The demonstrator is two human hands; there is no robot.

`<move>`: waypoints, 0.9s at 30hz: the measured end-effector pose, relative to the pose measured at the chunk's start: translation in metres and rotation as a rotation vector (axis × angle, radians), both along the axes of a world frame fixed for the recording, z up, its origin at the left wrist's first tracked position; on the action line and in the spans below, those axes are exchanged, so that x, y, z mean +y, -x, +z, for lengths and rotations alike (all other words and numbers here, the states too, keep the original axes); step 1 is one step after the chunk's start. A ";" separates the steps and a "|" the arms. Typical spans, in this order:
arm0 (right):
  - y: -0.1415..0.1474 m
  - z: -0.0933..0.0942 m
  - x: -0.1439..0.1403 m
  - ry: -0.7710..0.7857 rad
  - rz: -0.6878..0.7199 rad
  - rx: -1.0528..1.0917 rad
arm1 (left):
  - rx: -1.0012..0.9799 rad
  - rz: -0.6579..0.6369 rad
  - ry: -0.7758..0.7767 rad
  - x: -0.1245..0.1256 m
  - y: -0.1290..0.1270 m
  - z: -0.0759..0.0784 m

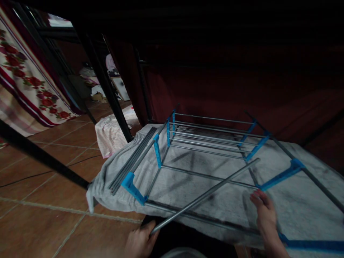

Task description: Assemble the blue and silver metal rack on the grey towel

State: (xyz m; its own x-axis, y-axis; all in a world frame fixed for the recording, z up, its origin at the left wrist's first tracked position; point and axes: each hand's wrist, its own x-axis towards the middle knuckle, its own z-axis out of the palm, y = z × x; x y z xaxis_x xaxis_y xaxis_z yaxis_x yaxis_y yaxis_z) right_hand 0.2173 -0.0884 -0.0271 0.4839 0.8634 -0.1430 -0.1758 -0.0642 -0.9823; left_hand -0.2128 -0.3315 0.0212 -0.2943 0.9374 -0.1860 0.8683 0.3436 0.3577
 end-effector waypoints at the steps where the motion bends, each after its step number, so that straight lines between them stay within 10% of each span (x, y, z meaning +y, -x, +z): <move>1: 0.007 0.001 -0.006 0.013 0.061 0.059 | 0.037 -0.037 0.035 0.009 -0.004 0.004; 6: 0.024 0.011 -0.016 0.123 0.289 0.367 | 0.122 -0.200 0.122 0.045 -0.027 0.033; 14: 0.005 0.007 -0.009 0.223 0.276 0.560 | 0.192 -0.343 -0.003 0.091 -0.040 0.053; 27: 0.007 -0.006 -0.008 0.386 0.340 0.491 | 0.296 -0.568 -0.222 0.150 -0.018 0.022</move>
State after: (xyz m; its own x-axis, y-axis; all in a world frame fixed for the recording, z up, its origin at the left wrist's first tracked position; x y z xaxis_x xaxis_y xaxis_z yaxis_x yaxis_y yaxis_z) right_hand 0.2105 -0.0961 -0.0330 -0.0020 0.7988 -0.6016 -0.5005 -0.5217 -0.6909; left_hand -0.1944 -0.1815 0.0434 0.2466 0.9683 0.0409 0.9646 -0.2493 0.0860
